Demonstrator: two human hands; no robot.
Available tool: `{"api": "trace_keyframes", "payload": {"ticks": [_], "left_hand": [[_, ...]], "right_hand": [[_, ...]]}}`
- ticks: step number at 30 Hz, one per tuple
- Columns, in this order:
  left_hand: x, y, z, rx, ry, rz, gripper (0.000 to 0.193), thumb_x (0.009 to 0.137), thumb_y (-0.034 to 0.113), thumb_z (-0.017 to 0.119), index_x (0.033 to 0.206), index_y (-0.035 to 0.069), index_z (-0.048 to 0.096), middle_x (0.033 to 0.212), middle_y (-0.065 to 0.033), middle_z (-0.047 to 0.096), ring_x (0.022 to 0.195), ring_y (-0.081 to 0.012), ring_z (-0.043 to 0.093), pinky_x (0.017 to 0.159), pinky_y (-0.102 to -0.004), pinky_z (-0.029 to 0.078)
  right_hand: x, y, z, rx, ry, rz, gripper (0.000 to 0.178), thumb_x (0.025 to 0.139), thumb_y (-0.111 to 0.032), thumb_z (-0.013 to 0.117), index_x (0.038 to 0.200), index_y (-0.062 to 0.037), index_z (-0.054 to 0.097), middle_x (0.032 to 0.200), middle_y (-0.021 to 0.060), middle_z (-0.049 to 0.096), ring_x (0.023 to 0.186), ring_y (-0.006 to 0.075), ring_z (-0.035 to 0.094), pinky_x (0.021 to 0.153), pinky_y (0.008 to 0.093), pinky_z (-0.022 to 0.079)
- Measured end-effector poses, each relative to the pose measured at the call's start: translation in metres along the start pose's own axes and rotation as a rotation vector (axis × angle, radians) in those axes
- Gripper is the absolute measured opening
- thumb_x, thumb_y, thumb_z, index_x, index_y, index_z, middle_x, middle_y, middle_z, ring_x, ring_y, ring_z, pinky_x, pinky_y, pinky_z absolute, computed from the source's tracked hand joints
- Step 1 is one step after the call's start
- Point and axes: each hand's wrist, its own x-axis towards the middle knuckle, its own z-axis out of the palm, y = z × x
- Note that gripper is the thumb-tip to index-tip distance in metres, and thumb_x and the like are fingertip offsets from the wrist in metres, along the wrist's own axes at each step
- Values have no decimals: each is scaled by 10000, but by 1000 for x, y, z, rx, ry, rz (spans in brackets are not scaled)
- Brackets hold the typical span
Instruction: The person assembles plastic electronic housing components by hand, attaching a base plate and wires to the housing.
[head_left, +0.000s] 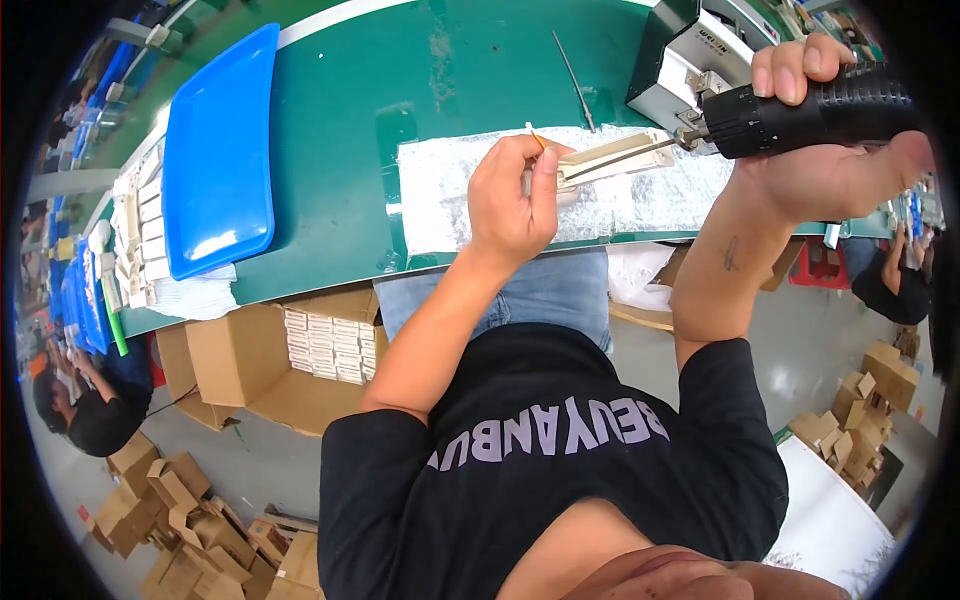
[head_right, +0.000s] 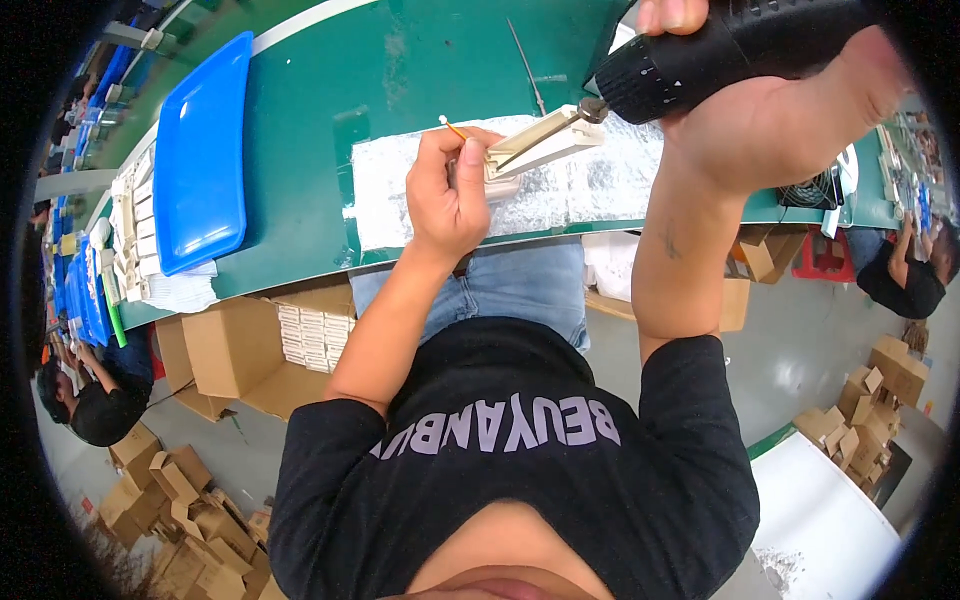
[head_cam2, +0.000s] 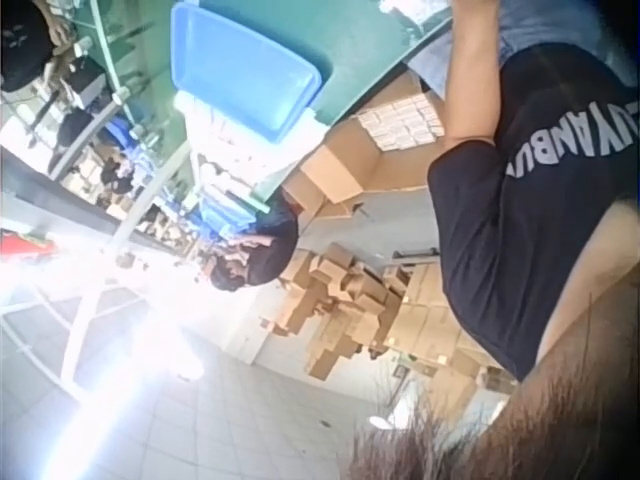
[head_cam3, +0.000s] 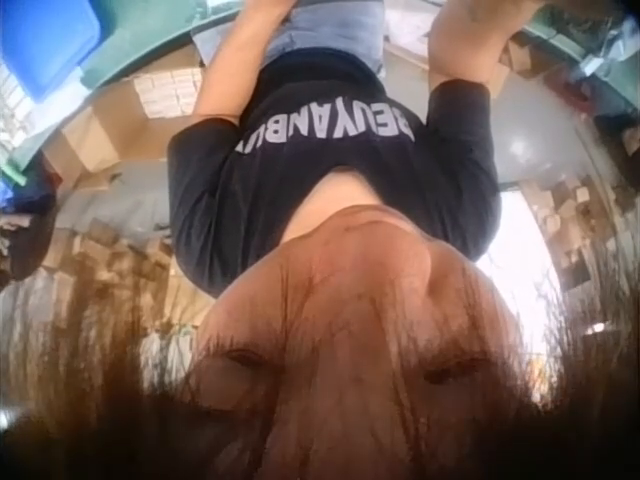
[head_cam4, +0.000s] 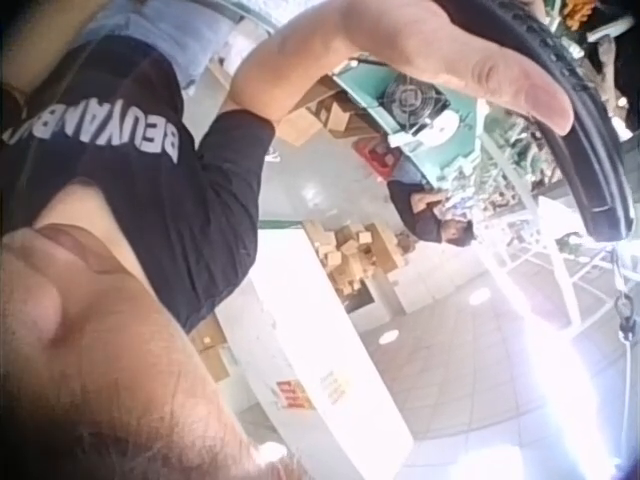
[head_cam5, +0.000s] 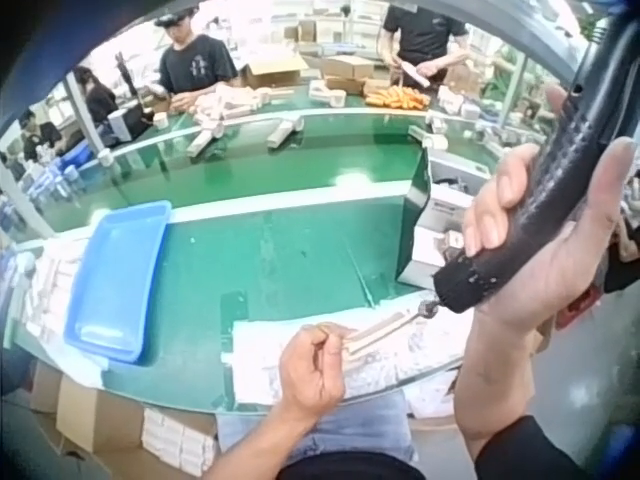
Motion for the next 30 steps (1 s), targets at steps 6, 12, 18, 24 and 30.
{"api": "trace_keyframes", "payload": {"ticks": [6, 12, 18, 24, 30], "left_hand": [[1, -2, 0, 10, 5, 33, 30, 924, 35, 554, 898, 24, 564, 808, -85, 677, 643, -242, 587, 582, -330, 476], [2, -1, 1, 3, -8, 41, 30, 921, 30, 551, 892, 28, 557, 809, -82, 684, 647, -234, 584, 580, -324, 471], [1, 1, 0, -22, -8, -2, 43, 928, 29, 538, 885, 25, 534, 803, -84, 687, 643, -238, 581, 586, -329, 468], [1, -2, -7, 55, -119, 16, 83, 1004, 70, 441, 975, -4, 463, 900, -135, 687, 661, -88, 569, 597, -229, 467], [2, -4, -4, 86, -94, 80, 92, 1007, 82, 445, 980, -3, 471, 893, -125, 690, 682, -94, 580, 618, -241, 475]], "right_hand": [[-3, 4, 10, 48, -62, 24, 869, 782, -827, 444, 970, 17, 528, 842, 103, 524, 691, 191, 526, 620, 313, 424], [-2, -1, 1, 90, -106, 41, 856, 781, -818, 464, 973, 13, 529, 835, 97, 527, 702, 188, 529, 626, 306, 425], [-6, 6, 32, 130, -142, 52, 843, 779, -809, 485, 976, 9, 530, 828, 91, 529, 713, 184, 532, 633, 299, 425], [-22, 6, 102, 173, -184, 54, 831, 777, -800, 505, 978, 6, 531, 821, 85, 532, 724, 180, 535, 639, 292, 426], [-6, 4, 41, 198, -229, 32, 820, 775, -792, 525, 981, 2, 532, 814, 79, 534, 735, 177, 538, 645, 284, 426]]}}
